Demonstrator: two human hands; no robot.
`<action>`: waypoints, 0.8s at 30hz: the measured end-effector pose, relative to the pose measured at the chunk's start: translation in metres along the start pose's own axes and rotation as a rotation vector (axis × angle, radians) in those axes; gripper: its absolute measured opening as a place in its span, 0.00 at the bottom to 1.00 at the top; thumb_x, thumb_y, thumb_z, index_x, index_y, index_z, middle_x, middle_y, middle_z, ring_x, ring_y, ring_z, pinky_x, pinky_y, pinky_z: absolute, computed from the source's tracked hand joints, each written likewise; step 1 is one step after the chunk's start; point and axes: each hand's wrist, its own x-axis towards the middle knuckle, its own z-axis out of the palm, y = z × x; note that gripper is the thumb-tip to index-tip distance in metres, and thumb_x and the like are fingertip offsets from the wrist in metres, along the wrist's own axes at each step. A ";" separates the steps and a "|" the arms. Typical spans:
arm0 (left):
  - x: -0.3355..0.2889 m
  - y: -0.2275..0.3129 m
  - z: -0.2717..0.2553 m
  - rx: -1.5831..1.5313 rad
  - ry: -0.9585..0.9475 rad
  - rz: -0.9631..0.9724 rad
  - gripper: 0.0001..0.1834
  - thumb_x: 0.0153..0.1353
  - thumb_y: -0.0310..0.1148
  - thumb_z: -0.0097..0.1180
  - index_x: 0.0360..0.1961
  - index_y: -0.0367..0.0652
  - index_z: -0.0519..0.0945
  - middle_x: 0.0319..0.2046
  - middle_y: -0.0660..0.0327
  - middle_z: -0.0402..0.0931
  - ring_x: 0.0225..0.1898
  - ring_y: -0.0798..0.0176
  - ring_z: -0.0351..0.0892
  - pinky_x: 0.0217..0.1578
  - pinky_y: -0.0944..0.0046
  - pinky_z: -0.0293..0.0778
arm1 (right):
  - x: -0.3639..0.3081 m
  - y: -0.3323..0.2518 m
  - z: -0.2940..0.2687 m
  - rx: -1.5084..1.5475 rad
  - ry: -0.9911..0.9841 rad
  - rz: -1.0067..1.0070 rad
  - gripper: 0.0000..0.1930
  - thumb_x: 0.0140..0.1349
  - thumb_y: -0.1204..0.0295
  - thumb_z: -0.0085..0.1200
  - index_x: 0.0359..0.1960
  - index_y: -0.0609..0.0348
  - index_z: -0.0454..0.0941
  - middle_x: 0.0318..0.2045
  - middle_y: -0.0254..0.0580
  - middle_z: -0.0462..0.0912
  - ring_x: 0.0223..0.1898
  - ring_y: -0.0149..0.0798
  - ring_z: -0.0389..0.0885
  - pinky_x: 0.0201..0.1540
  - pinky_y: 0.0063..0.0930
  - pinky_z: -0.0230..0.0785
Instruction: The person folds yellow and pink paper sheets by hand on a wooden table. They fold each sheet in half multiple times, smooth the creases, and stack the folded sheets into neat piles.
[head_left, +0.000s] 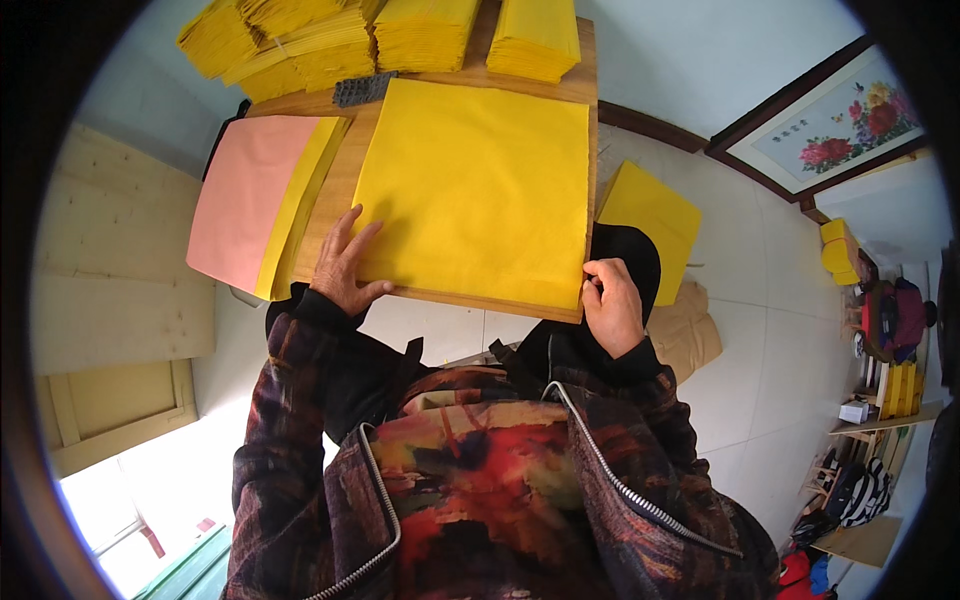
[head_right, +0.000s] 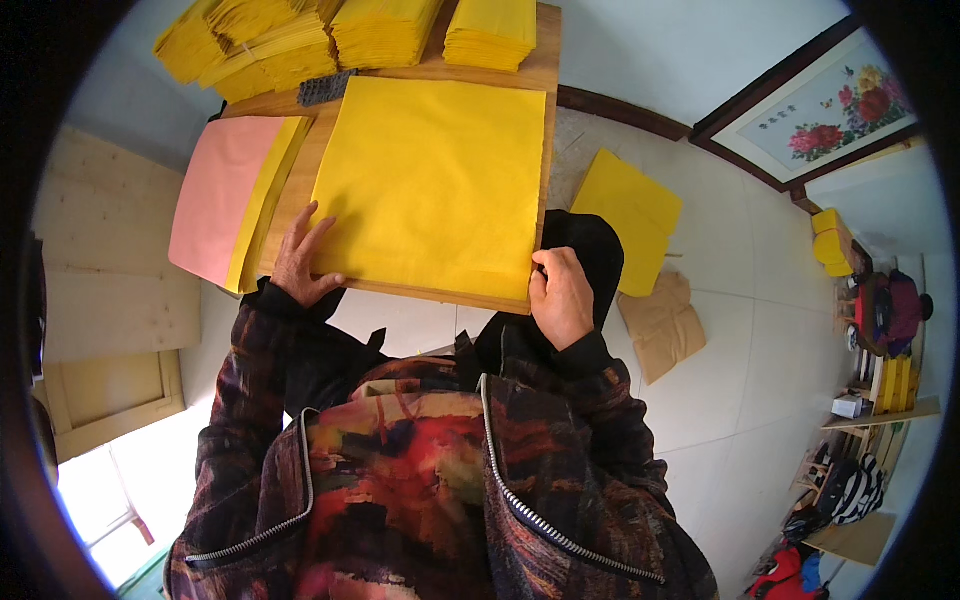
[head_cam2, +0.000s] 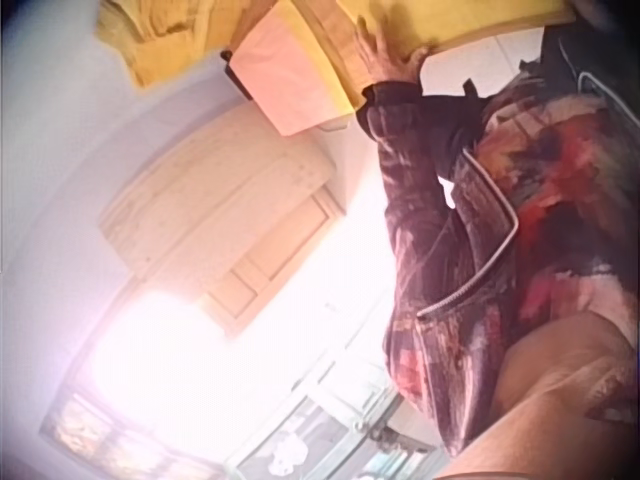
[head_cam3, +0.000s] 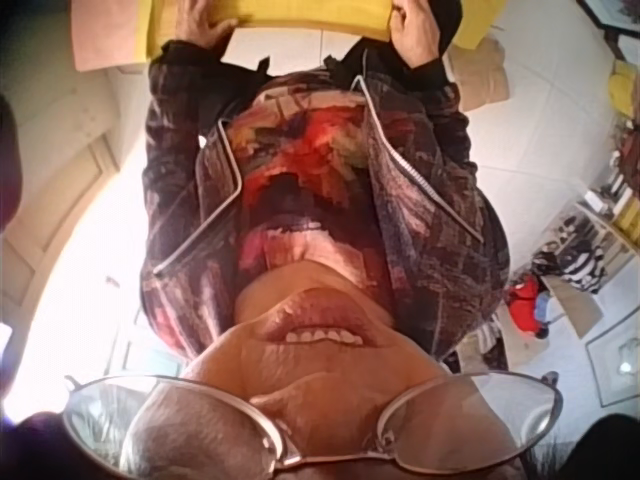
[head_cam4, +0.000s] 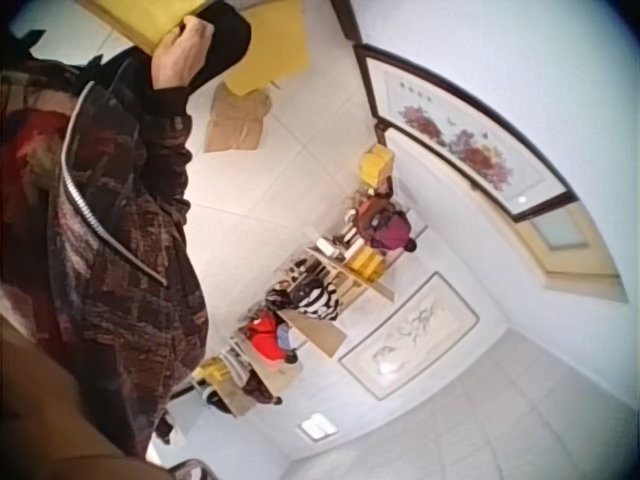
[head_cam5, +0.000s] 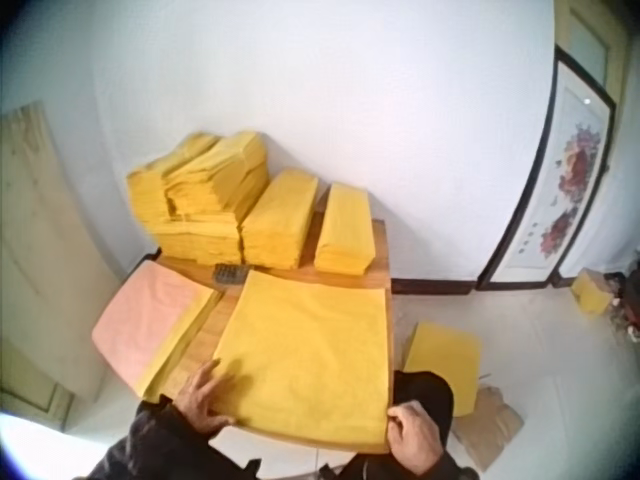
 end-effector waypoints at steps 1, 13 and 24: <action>0.001 0.000 0.001 -0.045 0.009 -0.026 0.41 0.44 0.46 0.70 0.61 0.49 0.69 0.68 0.49 0.52 0.67 0.38 0.53 0.64 0.46 0.57 | 0.000 -0.001 0.000 -0.008 0.008 0.006 0.10 0.55 0.81 0.52 0.40 0.64 0.73 0.37 0.47 0.75 0.37 0.48 0.77 0.40 0.34 0.71; 0.005 0.004 0.007 -0.132 0.078 -0.196 0.26 0.47 0.27 0.64 0.51 0.40 0.77 0.63 0.51 0.60 0.63 0.44 0.62 0.62 0.53 0.63 | 0.009 -0.011 -0.002 -0.122 0.016 -0.015 0.06 0.55 0.76 0.56 0.33 0.60 0.73 0.37 0.43 0.74 0.42 0.49 0.74 0.43 0.38 0.69; 0.004 -0.008 0.011 -0.193 0.196 -0.201 0.21 0.47 0.22 0.53 0.47 0.39 0.77 0.57 0.50 0.67 0.58 0.46 0.69 0.56 0.56 0.69 | 0.014 -0.016 0.003 -0.098 0.016 -0.139 0.07 0.51 0.77 0.58 0.32 0.60 0.75 0.39 0.43 0.74 0.43 0.51 0.72 0.46 0.39 0.67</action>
